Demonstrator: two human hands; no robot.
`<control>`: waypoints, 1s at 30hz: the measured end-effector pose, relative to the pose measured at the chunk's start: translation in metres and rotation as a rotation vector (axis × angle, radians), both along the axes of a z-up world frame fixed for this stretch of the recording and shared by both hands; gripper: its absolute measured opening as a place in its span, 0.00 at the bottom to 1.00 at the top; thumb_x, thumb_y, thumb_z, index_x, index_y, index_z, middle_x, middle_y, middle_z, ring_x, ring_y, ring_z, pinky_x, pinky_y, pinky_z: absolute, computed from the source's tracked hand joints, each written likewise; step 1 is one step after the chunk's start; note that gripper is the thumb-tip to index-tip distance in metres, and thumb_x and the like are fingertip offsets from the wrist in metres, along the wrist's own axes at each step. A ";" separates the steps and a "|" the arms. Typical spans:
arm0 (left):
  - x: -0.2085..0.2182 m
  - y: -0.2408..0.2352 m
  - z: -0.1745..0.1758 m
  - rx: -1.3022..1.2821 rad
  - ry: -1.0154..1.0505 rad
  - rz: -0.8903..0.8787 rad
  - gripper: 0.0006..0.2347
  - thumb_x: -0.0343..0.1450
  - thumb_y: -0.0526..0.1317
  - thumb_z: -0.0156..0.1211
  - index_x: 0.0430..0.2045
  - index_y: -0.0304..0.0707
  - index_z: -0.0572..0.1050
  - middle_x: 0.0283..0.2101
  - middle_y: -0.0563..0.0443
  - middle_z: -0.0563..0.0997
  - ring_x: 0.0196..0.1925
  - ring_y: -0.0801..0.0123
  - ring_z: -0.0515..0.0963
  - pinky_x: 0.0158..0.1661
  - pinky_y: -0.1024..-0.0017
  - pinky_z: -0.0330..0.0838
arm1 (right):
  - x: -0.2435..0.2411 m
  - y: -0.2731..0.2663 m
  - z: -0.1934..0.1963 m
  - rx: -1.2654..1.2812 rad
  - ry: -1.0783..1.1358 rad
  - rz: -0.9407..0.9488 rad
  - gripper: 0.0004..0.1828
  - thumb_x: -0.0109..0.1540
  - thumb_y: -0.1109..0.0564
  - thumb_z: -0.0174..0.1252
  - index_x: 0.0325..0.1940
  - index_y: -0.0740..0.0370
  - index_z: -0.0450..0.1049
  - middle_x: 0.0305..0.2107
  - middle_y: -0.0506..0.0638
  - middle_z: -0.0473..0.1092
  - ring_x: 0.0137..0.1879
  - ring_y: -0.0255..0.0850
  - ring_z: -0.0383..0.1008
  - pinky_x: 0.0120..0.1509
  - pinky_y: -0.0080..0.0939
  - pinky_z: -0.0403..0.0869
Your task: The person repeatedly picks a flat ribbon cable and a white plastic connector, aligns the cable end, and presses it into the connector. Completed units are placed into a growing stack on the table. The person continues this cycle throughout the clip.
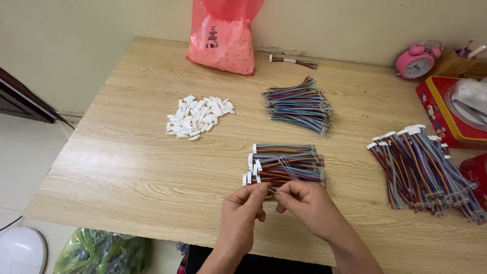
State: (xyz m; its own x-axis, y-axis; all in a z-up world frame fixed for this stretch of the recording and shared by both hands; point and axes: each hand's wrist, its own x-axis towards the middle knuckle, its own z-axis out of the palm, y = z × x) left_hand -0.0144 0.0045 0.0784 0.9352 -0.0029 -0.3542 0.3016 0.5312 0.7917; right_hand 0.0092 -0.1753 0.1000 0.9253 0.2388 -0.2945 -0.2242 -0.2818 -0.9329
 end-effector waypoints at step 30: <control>0.108 0.132 -0.009 1.425 -0.318 0.153 0.13 0.66 0.41 0.70 0.42 0.40 0.82 0.43 0.49 0.81 0.37 0.62 0.83 0.37 0.65 0.77 | 0.043 0.008 -0.033 -0.180 0.116 0.085 0.12 0.63 0.53 0.60 0.36 0.65 0.81 0.25 0.48 0.79 0.33 0.32 0.77 0.40 0.34 0.76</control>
State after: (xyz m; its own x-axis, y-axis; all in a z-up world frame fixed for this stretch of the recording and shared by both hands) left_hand 0.0934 0.1364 0.0696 0.9318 0.2690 0.2437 0.0317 -0.7291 0.6836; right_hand 0.0519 -0.1669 0.0668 0.8615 0.2478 -0.4431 -0.2959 -0.4641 -0.8349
